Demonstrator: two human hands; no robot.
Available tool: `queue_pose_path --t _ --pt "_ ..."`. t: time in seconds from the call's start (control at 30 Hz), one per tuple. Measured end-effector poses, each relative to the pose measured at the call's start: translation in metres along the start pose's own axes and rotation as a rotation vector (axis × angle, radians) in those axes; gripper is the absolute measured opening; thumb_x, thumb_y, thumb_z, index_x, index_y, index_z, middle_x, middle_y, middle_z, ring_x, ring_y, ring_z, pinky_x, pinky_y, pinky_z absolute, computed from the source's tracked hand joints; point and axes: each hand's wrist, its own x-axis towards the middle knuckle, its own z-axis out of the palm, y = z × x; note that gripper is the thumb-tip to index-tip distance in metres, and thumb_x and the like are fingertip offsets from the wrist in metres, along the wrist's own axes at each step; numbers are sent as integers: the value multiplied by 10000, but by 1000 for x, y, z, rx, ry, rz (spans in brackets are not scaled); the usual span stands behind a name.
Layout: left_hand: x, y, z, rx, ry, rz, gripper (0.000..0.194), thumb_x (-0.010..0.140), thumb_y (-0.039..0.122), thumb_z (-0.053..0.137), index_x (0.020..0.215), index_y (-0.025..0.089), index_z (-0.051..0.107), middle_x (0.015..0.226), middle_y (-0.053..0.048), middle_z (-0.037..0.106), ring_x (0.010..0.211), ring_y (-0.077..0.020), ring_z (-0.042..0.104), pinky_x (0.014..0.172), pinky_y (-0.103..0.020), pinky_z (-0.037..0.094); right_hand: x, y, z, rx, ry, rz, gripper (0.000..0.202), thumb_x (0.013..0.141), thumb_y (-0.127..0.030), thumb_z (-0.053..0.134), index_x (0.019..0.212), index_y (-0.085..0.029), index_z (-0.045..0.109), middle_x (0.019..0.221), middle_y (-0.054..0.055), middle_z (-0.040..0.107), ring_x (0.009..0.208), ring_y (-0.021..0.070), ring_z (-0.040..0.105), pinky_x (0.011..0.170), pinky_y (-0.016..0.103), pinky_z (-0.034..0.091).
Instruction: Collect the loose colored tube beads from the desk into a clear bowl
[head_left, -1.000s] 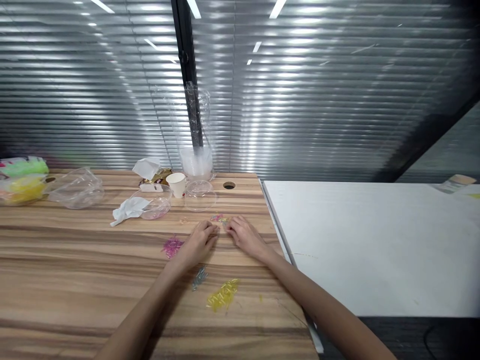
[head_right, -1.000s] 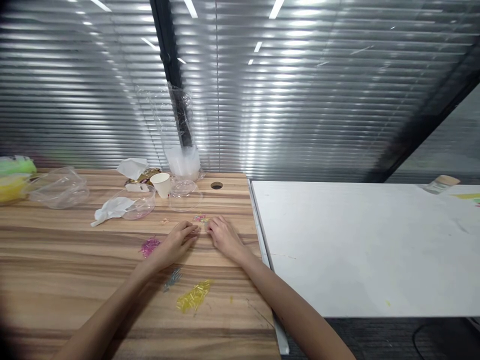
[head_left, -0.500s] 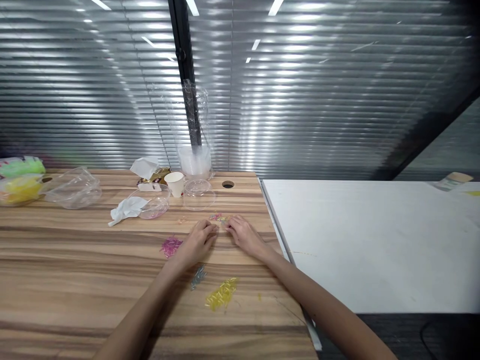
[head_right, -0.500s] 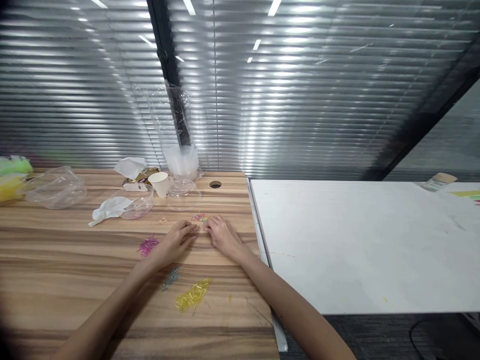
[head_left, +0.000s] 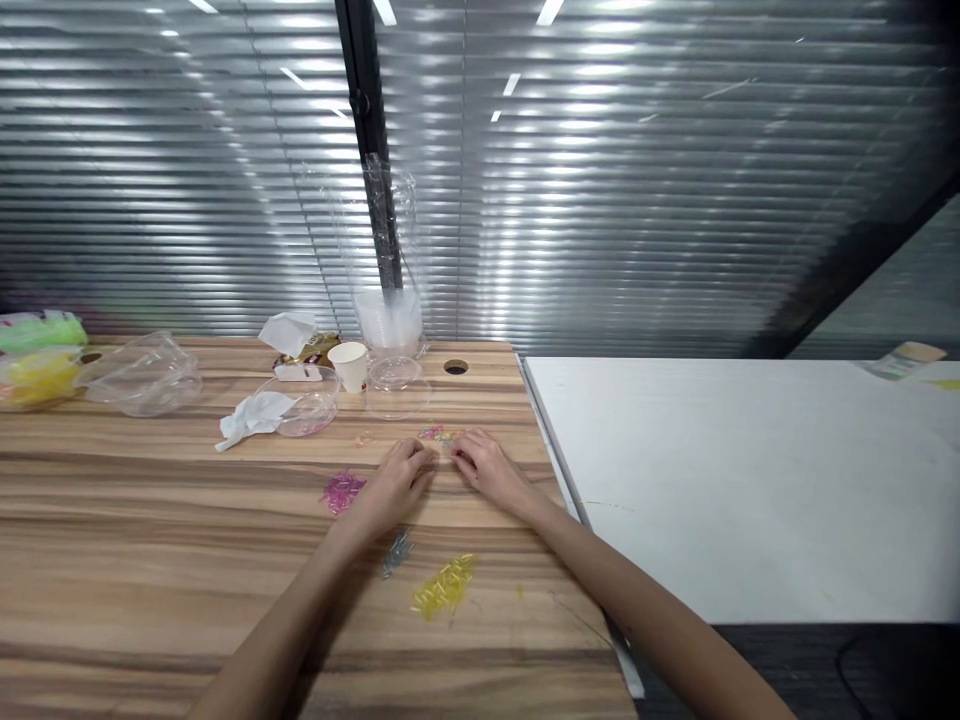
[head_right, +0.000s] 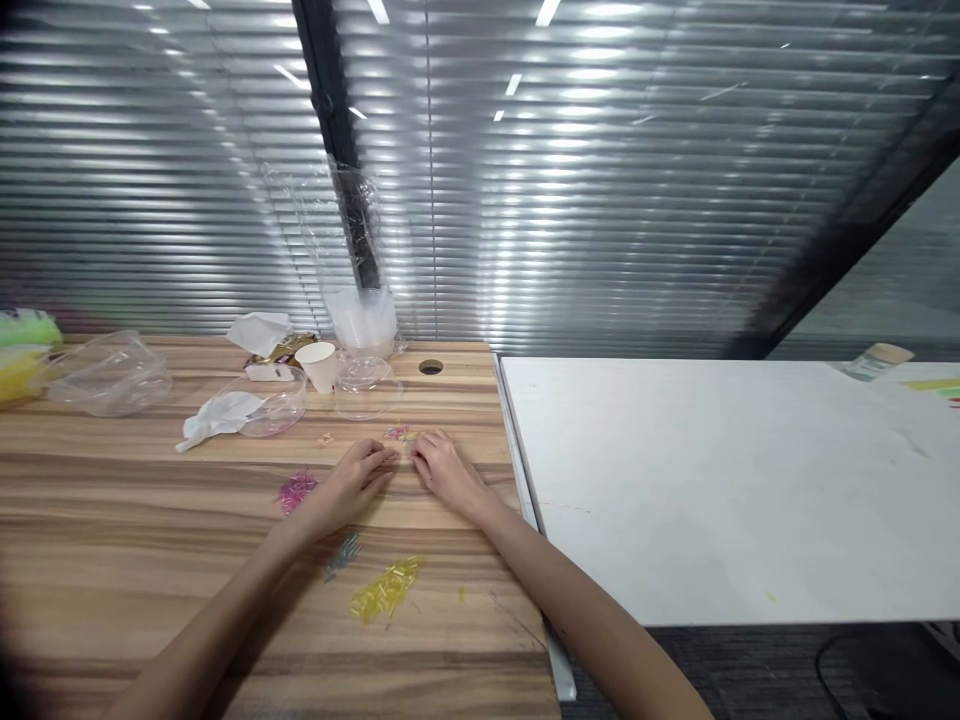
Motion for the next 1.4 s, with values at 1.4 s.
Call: queue_pose_path --t 1.4 --pt "1 10 -4 137 -39 42 202 864 132 420 999 173 565 985 -88 528 941 -217 501 857 -384 434 1 -1 -2 -10 -31 -17 129 869 -86 479 863 -163 582 855 54 582 875 186 523 811 328 457"
